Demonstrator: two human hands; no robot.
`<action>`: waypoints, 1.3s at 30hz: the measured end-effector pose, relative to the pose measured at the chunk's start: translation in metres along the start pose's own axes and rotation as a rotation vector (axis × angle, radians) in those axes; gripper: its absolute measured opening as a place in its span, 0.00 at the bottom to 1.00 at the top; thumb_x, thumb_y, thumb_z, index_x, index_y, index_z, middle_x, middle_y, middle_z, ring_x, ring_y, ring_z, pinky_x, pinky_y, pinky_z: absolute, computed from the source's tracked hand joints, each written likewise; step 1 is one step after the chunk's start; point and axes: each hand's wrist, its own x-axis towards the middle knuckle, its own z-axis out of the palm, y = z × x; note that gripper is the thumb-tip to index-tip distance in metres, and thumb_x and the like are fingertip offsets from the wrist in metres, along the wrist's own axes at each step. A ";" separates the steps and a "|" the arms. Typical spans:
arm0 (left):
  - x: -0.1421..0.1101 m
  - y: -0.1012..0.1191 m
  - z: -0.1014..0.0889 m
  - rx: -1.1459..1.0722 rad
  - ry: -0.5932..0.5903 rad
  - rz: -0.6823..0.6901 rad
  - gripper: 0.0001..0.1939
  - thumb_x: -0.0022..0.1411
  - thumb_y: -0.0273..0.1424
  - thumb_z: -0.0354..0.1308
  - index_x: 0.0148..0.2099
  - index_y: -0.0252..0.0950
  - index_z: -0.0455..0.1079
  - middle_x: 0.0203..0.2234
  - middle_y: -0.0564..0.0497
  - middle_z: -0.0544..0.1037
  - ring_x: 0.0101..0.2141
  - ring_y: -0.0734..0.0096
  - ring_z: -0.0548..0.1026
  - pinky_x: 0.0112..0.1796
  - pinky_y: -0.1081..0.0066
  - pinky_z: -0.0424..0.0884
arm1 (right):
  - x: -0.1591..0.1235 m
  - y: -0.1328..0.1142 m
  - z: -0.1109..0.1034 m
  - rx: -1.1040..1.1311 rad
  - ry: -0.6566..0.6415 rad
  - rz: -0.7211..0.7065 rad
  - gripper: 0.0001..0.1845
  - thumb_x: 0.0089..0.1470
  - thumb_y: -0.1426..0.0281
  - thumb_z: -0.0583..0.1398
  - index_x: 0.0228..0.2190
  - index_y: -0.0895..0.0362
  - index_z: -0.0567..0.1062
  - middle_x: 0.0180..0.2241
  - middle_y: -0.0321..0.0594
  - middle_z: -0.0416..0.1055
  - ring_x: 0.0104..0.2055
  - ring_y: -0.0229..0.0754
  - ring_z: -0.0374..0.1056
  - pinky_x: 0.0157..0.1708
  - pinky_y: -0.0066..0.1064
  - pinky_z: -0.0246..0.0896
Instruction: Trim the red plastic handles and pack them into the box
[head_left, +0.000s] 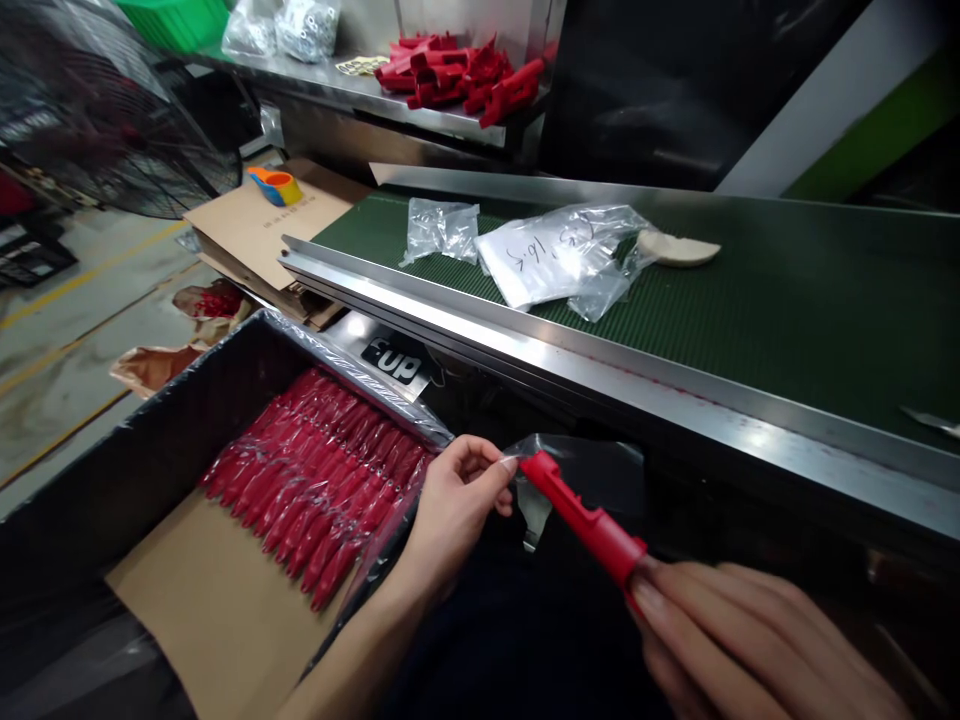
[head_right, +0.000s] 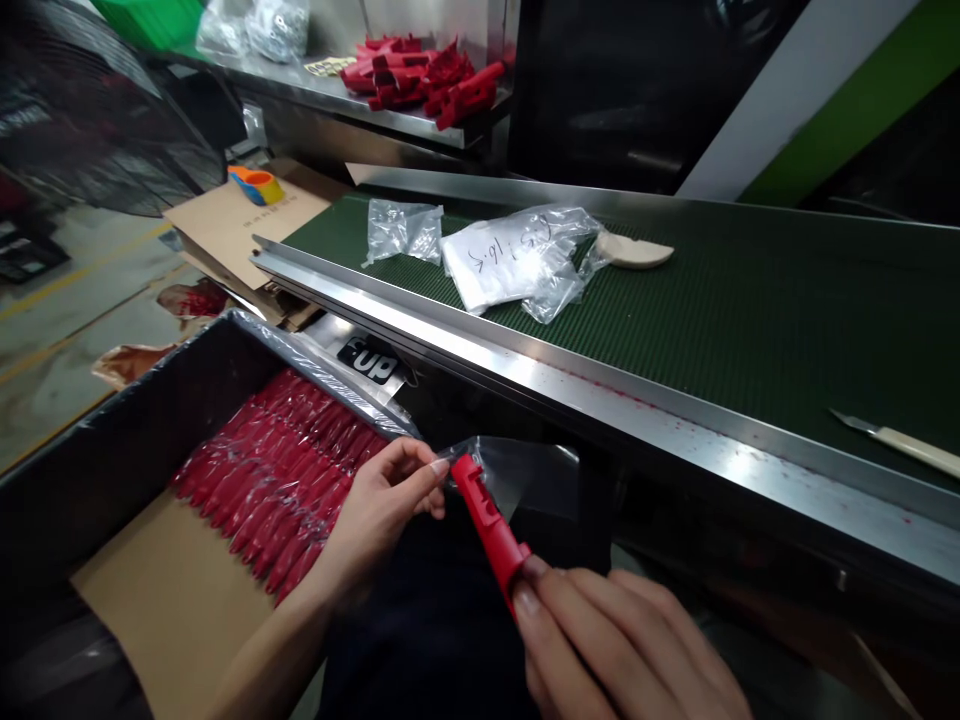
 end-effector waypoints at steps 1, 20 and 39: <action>-0.001 0.000 -0.001 0.001 -0.013 0.006 0.11 0.56 0.34 0.62 0.34 0.33 0.66 0.20 0.55 0.71 0.21 0.77 0.70 0.26 0.77 0.68 | -0.001 0.000 0.000 -0.015 -0.023 0.017 0.15 0.52 0.78 0.64 0.43 0.59 0.77 0.39 0.41 0.80 0.40 0.45 0.76 0.40 0.35 0.71; -0.022 -0.033 0.000 0.205 0.064 0.512 0.04 0.65 0.27 0.58 0.38 0.37 0.73 0.33 0.52 0.75 0.35 0.73 0.73 0.37 0.74 0.68 | -0.002 -0.018 0.033 0.084 0.132 0.421 0.19 0.52 0.80 0.61 0.45 0.53 0.76 0.37 0.37 0.79 0.36 0.42 0.75 0.44 0.38 0.66; -0.043 -0.035 -0.020 0.391 0.075 0.701 0.05 0.63 0.25 0.57 0.38 0.33 0.74 0.33 0.45 0.70 0.35 0.67 0.69 0.36 0.67 0.70 | 0.007 0.020 0.055 0.385 -0.309 0.107 0.24 0.56 0.74 0.57 0.53 0.45 0.73 0.54 0.43 0.69 0.54 0.50 0.68 0.45 0.37 0.74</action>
